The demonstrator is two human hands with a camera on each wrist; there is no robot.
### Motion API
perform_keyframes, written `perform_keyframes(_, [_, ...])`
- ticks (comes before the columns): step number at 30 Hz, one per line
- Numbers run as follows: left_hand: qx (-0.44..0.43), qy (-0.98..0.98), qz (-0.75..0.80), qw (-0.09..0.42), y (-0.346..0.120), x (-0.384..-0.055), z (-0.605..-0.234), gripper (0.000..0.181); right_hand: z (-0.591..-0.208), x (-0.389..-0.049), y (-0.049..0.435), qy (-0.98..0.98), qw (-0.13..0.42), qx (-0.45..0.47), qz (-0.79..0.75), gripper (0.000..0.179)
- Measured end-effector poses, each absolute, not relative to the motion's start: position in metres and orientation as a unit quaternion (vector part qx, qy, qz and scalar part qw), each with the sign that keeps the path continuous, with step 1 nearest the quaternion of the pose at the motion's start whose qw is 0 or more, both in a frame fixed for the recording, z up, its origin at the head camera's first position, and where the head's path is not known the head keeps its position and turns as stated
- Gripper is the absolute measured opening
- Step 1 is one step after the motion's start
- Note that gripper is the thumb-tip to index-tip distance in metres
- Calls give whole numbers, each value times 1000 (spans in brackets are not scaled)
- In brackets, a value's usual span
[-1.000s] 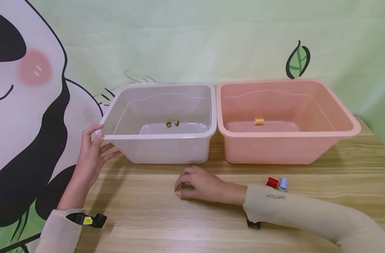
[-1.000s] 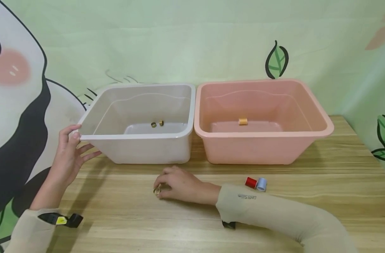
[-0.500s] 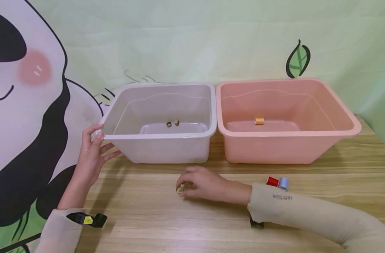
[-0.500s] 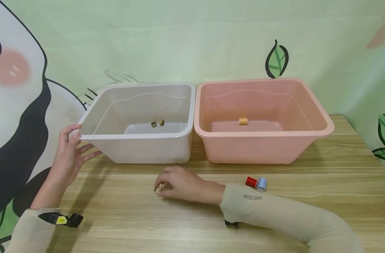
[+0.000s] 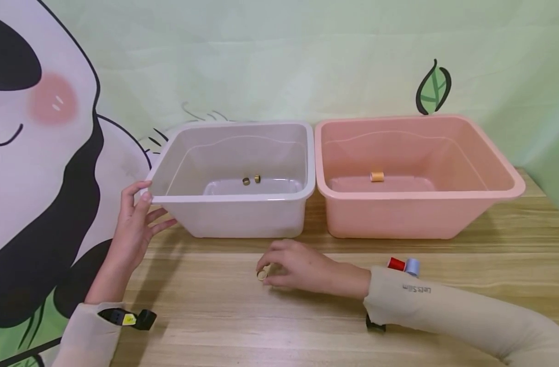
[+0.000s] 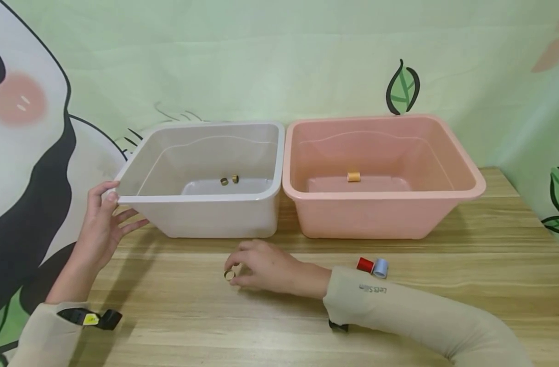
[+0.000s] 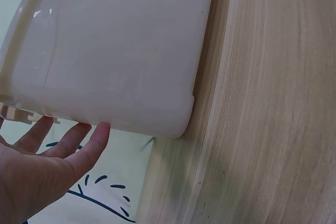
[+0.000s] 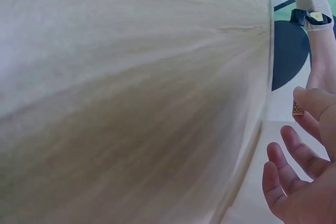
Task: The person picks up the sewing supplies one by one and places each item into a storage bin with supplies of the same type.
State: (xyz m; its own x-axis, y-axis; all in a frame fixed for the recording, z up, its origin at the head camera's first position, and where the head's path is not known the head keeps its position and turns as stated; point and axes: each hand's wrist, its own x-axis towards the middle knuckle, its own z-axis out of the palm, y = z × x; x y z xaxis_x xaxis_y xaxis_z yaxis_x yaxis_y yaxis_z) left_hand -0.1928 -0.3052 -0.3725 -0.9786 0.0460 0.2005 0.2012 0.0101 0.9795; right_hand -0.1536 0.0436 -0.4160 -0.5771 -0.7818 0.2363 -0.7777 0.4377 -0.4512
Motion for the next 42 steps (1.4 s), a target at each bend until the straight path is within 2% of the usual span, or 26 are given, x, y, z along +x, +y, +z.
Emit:
perform_keyframes(33, [-94,-704,-702,53,-302,-194,-373,40,-392,-161,54,852,-18,-446,-274,23])
perform_keyframes(42, [-88,-701,-706,54,-305,-192,-373,39,-389,-162,56,849,-6,-446,-283,24])
